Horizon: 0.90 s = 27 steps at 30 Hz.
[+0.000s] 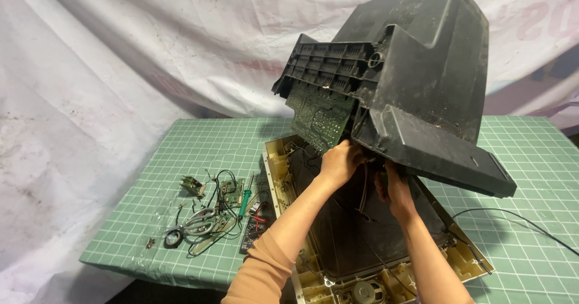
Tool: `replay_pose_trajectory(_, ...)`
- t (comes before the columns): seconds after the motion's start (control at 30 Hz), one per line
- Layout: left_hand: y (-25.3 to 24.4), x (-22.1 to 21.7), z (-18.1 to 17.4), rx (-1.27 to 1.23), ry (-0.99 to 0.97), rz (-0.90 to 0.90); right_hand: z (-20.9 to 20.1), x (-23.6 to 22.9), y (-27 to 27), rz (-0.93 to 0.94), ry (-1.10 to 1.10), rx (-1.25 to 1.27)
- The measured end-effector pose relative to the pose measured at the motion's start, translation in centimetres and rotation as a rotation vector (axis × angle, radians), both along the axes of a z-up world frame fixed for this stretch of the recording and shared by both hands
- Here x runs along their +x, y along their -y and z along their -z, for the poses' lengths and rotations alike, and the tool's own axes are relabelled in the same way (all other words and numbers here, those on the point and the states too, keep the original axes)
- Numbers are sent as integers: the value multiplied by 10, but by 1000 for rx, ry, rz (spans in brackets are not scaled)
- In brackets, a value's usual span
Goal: Detaching internal wiring and connectors from the components of a CRT television during a repair or disassembly process.
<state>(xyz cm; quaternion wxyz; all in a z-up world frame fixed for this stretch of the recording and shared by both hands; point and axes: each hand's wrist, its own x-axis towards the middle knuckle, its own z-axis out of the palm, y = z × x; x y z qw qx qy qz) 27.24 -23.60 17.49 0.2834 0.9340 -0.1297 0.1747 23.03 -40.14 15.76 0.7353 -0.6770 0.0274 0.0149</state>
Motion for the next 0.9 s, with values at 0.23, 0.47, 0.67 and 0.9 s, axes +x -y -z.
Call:
replay_pose_trajectory(0.23, -9, 14, 22, -83, 26, 83, -15, -15, -18, 29, -46, -36)
replay_pose_trajectory(0.47, -28, 5, 38, -345, 202, 224, 5, 6, -37, 32, 15, -89)
replay_pose_trajectory(0.67, -18, -19, 39, -573, 340, 116, 2, 14, -44, -109, 273, -228)
replay_pose_trajectory(0.9, -3, -20, 44, -730, 433, 74, -26, 13, -59, -82, 188, -378)
